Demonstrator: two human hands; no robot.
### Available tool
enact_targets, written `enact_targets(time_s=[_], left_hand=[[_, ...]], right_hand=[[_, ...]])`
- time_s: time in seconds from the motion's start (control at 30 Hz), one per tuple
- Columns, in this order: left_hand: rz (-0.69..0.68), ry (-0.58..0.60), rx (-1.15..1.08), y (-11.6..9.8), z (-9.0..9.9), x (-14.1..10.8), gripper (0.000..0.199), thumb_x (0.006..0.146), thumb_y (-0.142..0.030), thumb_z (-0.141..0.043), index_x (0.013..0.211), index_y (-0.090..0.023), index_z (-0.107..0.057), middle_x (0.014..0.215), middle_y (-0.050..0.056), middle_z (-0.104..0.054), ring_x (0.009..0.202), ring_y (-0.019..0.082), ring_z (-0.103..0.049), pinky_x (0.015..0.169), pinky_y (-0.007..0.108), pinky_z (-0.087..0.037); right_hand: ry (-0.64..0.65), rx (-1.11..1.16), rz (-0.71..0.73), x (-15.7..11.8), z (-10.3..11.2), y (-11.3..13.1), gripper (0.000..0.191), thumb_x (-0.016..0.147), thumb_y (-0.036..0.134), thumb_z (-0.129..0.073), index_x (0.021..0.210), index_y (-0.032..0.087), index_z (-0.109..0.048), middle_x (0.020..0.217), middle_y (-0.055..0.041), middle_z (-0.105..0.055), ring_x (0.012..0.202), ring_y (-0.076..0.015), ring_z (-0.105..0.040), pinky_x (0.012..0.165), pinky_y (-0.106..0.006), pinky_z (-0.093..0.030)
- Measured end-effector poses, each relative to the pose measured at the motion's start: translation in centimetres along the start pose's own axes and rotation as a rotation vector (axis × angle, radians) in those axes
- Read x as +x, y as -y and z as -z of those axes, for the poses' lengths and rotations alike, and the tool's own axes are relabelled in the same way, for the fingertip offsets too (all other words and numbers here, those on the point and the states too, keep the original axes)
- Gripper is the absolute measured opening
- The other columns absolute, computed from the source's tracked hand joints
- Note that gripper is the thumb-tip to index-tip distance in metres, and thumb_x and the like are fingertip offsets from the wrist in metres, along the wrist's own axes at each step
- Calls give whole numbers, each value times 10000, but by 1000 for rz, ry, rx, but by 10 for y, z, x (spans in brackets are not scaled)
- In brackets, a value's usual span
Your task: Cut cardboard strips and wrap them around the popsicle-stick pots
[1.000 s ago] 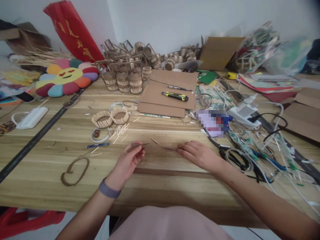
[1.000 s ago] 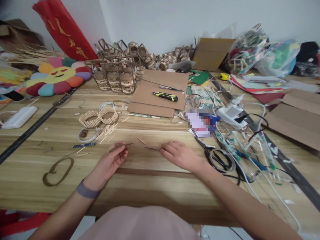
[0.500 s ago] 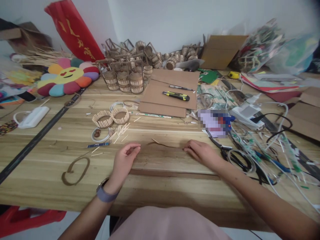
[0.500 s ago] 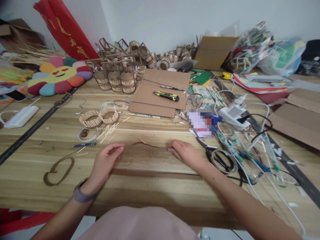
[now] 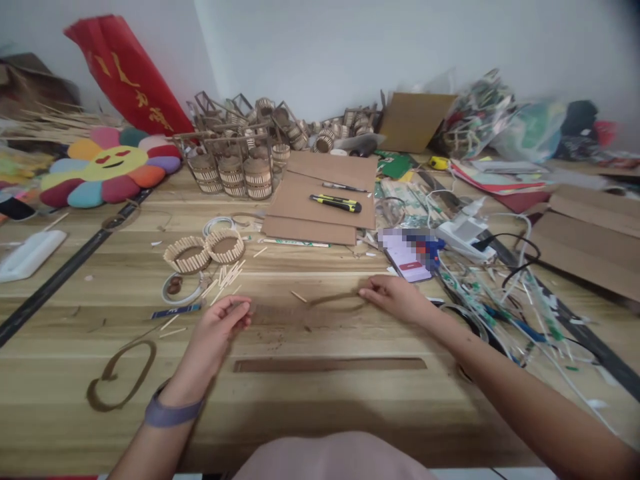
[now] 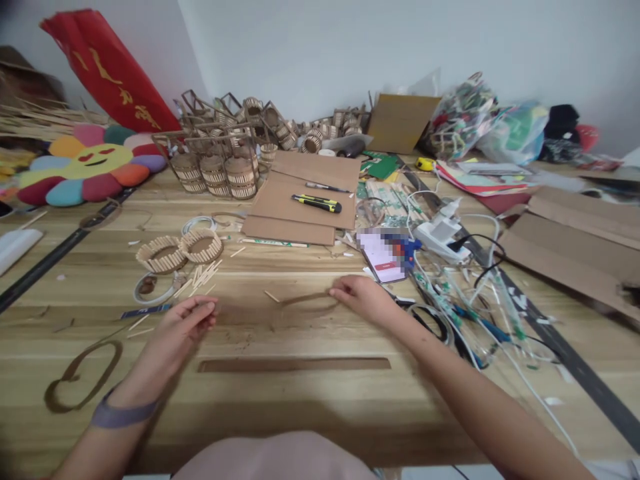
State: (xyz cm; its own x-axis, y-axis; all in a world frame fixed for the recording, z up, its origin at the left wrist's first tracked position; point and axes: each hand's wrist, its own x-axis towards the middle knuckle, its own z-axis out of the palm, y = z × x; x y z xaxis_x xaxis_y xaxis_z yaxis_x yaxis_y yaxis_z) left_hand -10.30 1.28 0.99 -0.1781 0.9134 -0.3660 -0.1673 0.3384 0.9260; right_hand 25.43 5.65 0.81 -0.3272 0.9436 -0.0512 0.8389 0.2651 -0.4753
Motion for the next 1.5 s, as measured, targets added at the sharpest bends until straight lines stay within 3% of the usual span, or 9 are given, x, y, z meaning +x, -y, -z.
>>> enact_targets(time_s=[0.33,0.53,0.73,0.93,1.1,1.23,1.33,1.4,1.5], left_hand=[[-70,-53,119,16,-3,16,708,465,-544,-847,1016,-162,-619,637,-35,-636,601,152,-579,584,264,-470],[-58,-35,177,23,0,24,735,418,-641,-839,941,-165,-638,675,-2,-658,636,187,-615,611,299,-516],[-85,-33,220,28,1,28,713,413,-703,-825,875,-185,-659,659,6,-663,612,204,-632,576,314,-527],[-84,-29,224,26,0,27,695,415,-697,-821,869,-196,-663,637,5,-666,606,213,-636,563,318,-526],[-121,-21,240,27,0,27,646,444,-656,-813,874,-199,-659,616,1,-651,593,212,-620,537,306,-499],[-155,-18,248,28,2,24,565,525,-594,-786,903,-188,-678,628,3,-656,608,200,-609,557,289,-482],[-155,20,276,25,2,19,470,584,-543,-754,879,-178,-719,638,16,-672,624,195,-610,582,281,-475],[-136,63,272,22,0,12,410,593,-504,-744,839,-176,-736,632,22,-678,628,193,-612,579,273,-470],[-108,126,238,15,-5,-1,343,598,-457,-739,794,-176,-746,632,25,-684,609,186,-612,583,277,-483]], right_hand=[[-149,-217,-427,113,74,-66,333,958,379,-604,1230,186,-611,1250,-87,-626,1044,-220,-637,885,-439,-552],[-98,-196,-516,163,79,-88,357,953,370,-614,1257,183,-597,1267,-94,-616,1055,-229,-636,880,-441,-556],[-165,-197,-513,170,77,-94,359,952,369,-615,1261,187,-595,1274,-93,-613,1065,-231,-633,887,-447,-553],[-403,-110,-498,127,110,-98,328,955,377,-608,1215,177,-614,1219,-86,-635,1012,-212,-643,860,-423,-558],[-591,44,-286,65,132,-82,265,990,343,-389,976,183,-599,854,-76,-691,761,-185,-642,660,-315,-532],[-655,99,-73,24,125,-40,173,928,361,-432,862,234,-529,972,-94,-711,787,-214,-662,650,-347,-520],[-566,-55,242,4,98,10,107,918,307,-514,849,244,-565,1070,-95,-725,955,-236,-660,757,-361,-500],[-412,-314,596,-6,69,47,163,957,243,-484,826,239,-582,1005,-78,-745,864,-202,-650,725,-340,-465],[-324,-516,805,-18,15,96,173,954,164,-466,868,207,-610,925,-74,-735,774,-190,-608,645,-344,-399]])
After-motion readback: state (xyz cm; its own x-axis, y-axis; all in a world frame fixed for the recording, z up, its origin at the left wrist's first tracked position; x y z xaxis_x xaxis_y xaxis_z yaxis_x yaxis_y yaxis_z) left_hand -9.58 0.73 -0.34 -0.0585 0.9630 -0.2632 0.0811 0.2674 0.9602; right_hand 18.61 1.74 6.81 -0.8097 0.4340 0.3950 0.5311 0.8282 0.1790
